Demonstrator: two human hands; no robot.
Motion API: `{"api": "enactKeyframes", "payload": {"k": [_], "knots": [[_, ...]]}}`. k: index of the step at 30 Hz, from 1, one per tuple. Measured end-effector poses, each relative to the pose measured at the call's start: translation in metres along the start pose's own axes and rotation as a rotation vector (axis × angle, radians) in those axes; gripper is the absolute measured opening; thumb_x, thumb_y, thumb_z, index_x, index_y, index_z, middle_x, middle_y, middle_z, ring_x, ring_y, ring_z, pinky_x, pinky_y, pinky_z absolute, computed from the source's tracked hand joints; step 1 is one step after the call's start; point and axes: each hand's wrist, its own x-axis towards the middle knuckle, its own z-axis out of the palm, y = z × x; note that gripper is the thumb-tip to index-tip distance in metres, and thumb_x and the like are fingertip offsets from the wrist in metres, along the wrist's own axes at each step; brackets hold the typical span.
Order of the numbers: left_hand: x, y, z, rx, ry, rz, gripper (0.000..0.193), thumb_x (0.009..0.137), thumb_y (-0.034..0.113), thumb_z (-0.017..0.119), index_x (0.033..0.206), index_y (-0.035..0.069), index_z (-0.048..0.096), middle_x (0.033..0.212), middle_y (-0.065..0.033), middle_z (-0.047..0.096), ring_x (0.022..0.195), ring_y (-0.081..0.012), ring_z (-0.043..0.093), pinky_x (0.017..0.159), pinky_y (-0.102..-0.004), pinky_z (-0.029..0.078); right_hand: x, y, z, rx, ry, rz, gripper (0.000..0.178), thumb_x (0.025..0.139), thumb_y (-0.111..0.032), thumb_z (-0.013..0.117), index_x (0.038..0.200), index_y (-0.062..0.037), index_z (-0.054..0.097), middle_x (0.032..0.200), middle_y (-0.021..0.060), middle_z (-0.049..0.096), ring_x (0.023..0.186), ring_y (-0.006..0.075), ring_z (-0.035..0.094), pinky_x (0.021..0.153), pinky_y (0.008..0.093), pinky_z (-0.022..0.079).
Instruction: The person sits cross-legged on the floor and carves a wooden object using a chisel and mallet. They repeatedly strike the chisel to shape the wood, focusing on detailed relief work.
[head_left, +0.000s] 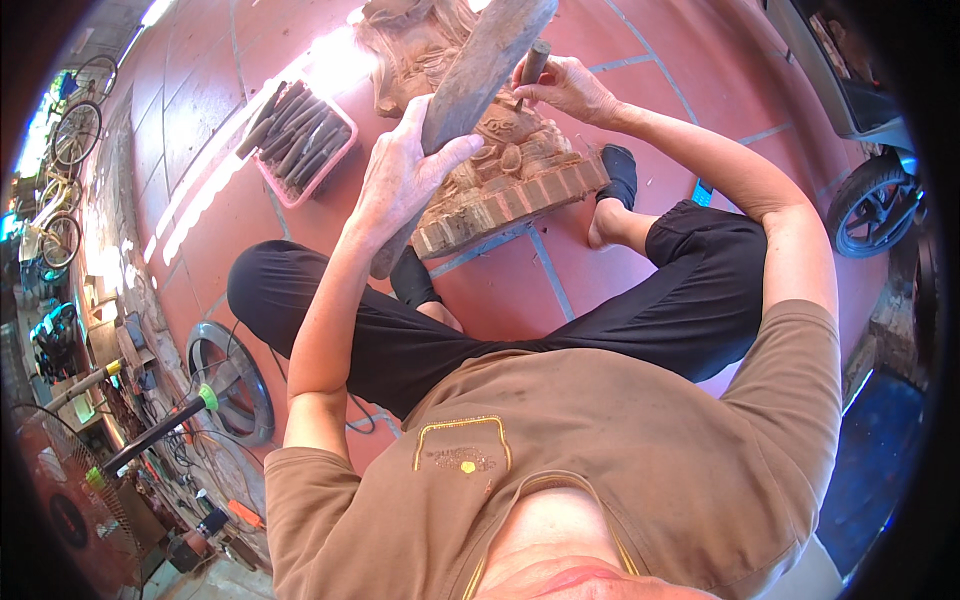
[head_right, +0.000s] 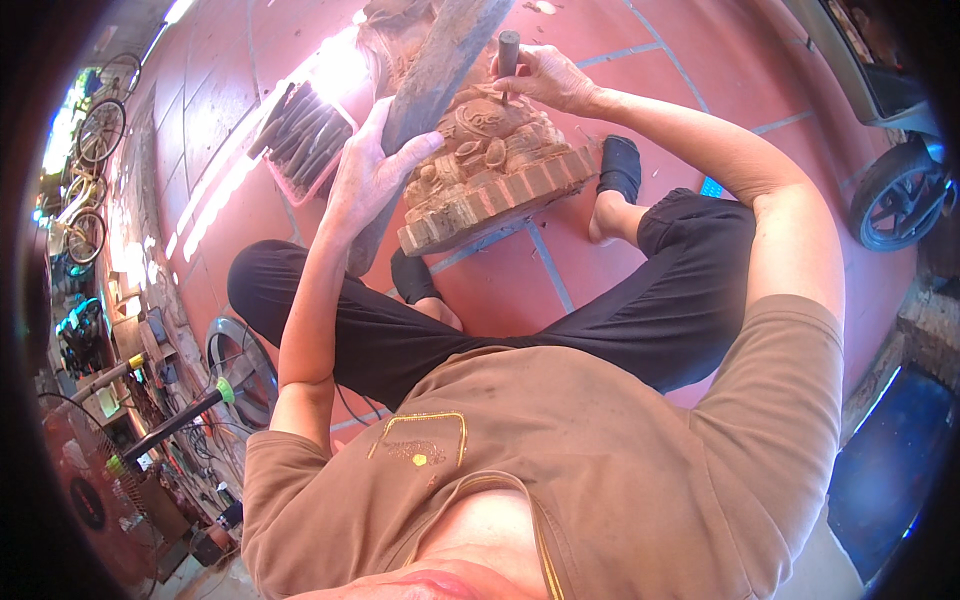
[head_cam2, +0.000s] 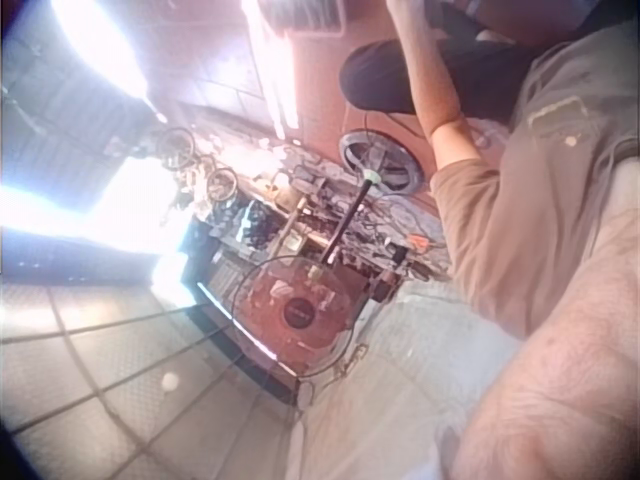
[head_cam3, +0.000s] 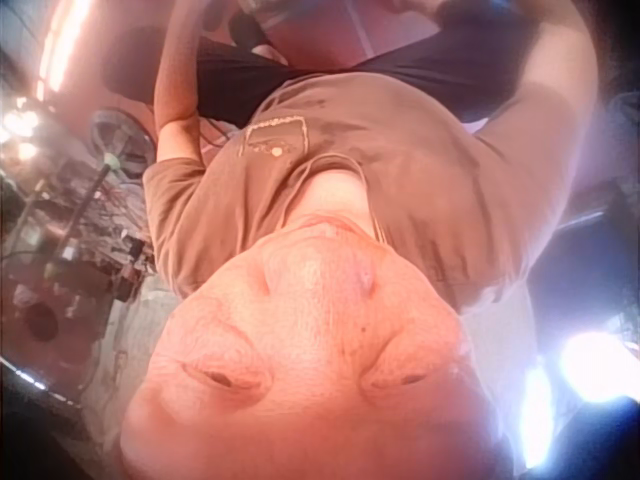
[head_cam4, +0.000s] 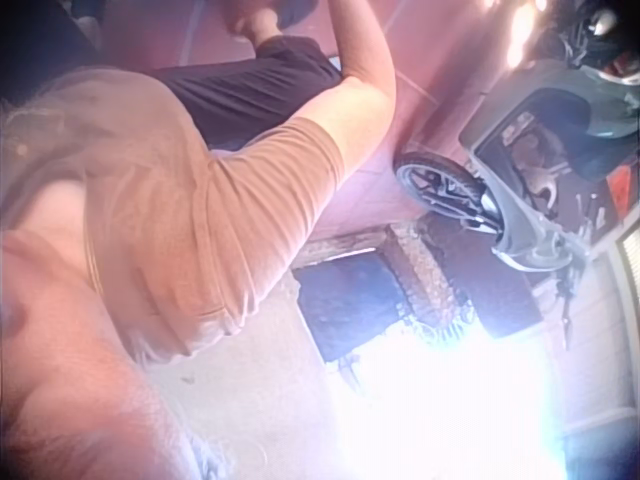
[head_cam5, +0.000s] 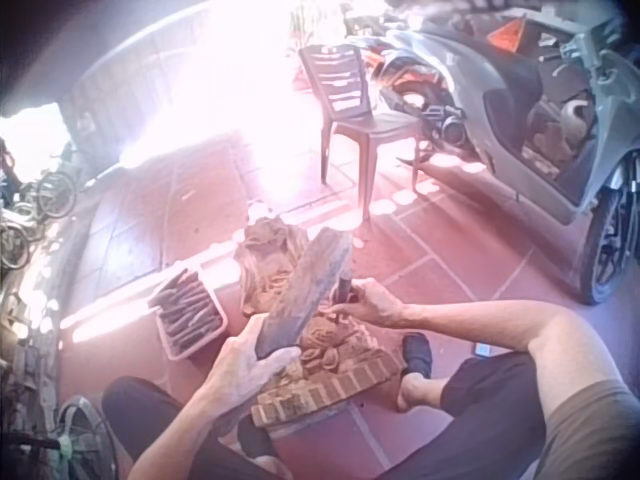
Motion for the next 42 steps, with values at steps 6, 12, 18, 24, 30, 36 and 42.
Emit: {"api": "enactKeyframes", "payload": {"k": [6, 12, 18, 24, 30, 36, 42], "knots": [[-0.003, 0.011, 0.001, -0.032, 0.046, 0.062, 0.065, 0.090, 0.040, 0.074, 0.135, -0.001, 0.049, 0.106, -0.0247, 0.072, 0.099, -0.0311, 0.071, 0.089, -0.0418, 0.053, 0.001, -0.002, -0.002, -0.065, -0.004, -0.009, 0.020, 0.093, -0.015, 0.071, 0.107, -0.0026, 0.066, 0.096, 0.0066, 0.071, 0.088, 0.0141, 0.068, 0.084, 0.0325, 0.058], [-0.006, 0.023, 0.002, -0.135, 0.083, 0.117, 0.061, 0.092, 0.034, 0.074, 0.134, -0.001, 0.049, 0.103, -0.0216, 0.072, 0.094, -0.0232, 0.069, 0.085, -0.0375, 0.053, 0.002, 0.001, -0.002, -0.085, -0.011, 0.009, 0.020, 0.092, -0.017, 0.072, 0.105, -0.0028, 0.067, 0.093, 0.0074, 0.071, 0.087, 0.0150, 0.069, 0.081, 0.0320, 0.056], [-0.002, 0.019, 0.007, -0.037, -0.001, 0.010, 0.061, 0.092, 0.032, 0.074, 0.135, -0.003, 0.049, 0.109, -0.0221, 0.070, 0.100, -0.0247, 0.068, 0.090, -0.0376, 0.051, 0.013, 0.002, 0.003, -0.274, -0.021, -0.021, 0.021, 0.091, -0.022, 0.071, 0.102, -0.0037, 0.068, 0.083, 0.0098, 0.070, 0.076, 0.0171, 0.067, 0.070, 0.0339, 0.053], [0.000, 0.008, 0.005, 0.095, -0.002, 0.044, 0.062, 0.092, 0.037, 0.072, 0.134, -0.002, 0.047, 0.101, -0.0251, 0.072, 0.094, -0.0361, 0.072, 0.085, -0.0420, 0.054, 0.011, -0.001, 0.006, -0.227, -0.003, -0.053, 0.023, 0.091, -0.025, 0.071, 0.100, -0.0039, 0.066, 0.078, 0.0099, 0.069, 0.071, 0.0209, 0.067, 0.069, 0.0365, 0.052], [-0.003, 0.026, 0.007, -0.045, 0.108, 0.102, 0.064, 0.092, 0.040, 0.071, 0.133, -0.003, 0.047, 0.101, -0.0269, 0.071, 0.095, -0.0398, 0.072, 0.086, -0.0450, 0.054, 0.011, 0.005, 0.007, -0.255, 0.007, -0.081, 0.022, 0.091, -0.022, 0.071, 0.101, -0.0035, 0.066, 0.081, 0.0102, 0.071, 0.073, 0.0210, 0.069, 0.071, 0.0361, 0.053], [0.004, 0.000, 0.007, 0.145, -0.050, -0.013, 0.062, 0.092, 0.040, 0.071, 0.132, -0.002, 0.049, 0.103, -0.0269, 0.071, 0.099, -0.0377, 0.071, 0.087, -0.0435, 0.053, 0.008, -0.007, 0.005, -0.224, -0.008, -0.011, 0.023, 0.091, -0.022, 0.072, 0.101, -0.0021, 0.068, 0.082, 0.0094, 0.071, 0.075, 0.0169, 0.068, 0.073, 0.0344, 0.054], [-0.003, 0.012, 0.003, -0.012, 0.018, 0.013, 0.060, 0.093, 0.037, 0.072, 0.132, -0.002, 0.050, 0.103, -0.0258, 0.072, 0.099, -0.0327, 0.072, 0.087, -0.0412, 0.053, -0.002, -0.002, -0.002, -0.002, -0.033, -0.032, 0.017, 0.093, -0.013, 0.071, 0.103, -0.0001, 0.067, 0.089, 0.0054, 0.069, 0.080, 0.0120, 0.066, 0.075, 0.0310, 0.056]]}}
